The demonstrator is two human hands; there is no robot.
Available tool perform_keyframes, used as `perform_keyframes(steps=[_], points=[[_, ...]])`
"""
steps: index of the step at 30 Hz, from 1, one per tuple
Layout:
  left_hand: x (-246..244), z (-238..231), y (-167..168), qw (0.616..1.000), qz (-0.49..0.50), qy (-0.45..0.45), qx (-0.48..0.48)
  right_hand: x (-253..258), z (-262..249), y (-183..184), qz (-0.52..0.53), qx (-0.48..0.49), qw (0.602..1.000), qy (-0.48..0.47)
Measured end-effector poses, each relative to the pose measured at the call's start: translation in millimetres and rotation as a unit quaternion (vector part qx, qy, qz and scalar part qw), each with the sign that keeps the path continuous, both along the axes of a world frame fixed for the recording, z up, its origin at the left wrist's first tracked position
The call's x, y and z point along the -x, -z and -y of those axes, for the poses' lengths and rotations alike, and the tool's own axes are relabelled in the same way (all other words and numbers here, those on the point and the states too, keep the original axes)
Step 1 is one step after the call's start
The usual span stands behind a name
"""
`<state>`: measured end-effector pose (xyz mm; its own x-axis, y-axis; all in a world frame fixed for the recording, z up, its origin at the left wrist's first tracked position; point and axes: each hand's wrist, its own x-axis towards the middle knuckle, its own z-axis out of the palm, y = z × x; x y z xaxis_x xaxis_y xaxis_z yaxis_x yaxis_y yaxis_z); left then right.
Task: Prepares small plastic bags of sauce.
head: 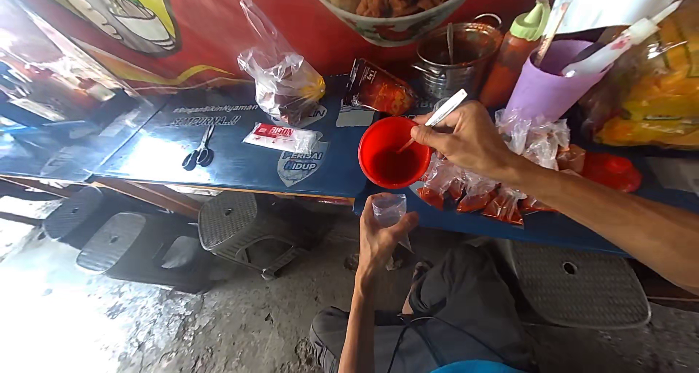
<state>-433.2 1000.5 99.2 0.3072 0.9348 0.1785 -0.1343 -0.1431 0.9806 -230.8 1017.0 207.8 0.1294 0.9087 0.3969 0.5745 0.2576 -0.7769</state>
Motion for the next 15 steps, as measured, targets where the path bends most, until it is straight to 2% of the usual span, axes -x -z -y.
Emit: perform_keyframes(steps=[7,15], points=[[-5.6,1.1,-6.3,1.000,0.022,0.012,0.009,5.0,9.6,11.0,0.036,-0.092,0.995,-0.005],[-9.6,0.4,-8.3,0.999,0.035,0.034,0.018,6.7,11.2,14.5,0.037,-0.144,0.989,-0.016]])
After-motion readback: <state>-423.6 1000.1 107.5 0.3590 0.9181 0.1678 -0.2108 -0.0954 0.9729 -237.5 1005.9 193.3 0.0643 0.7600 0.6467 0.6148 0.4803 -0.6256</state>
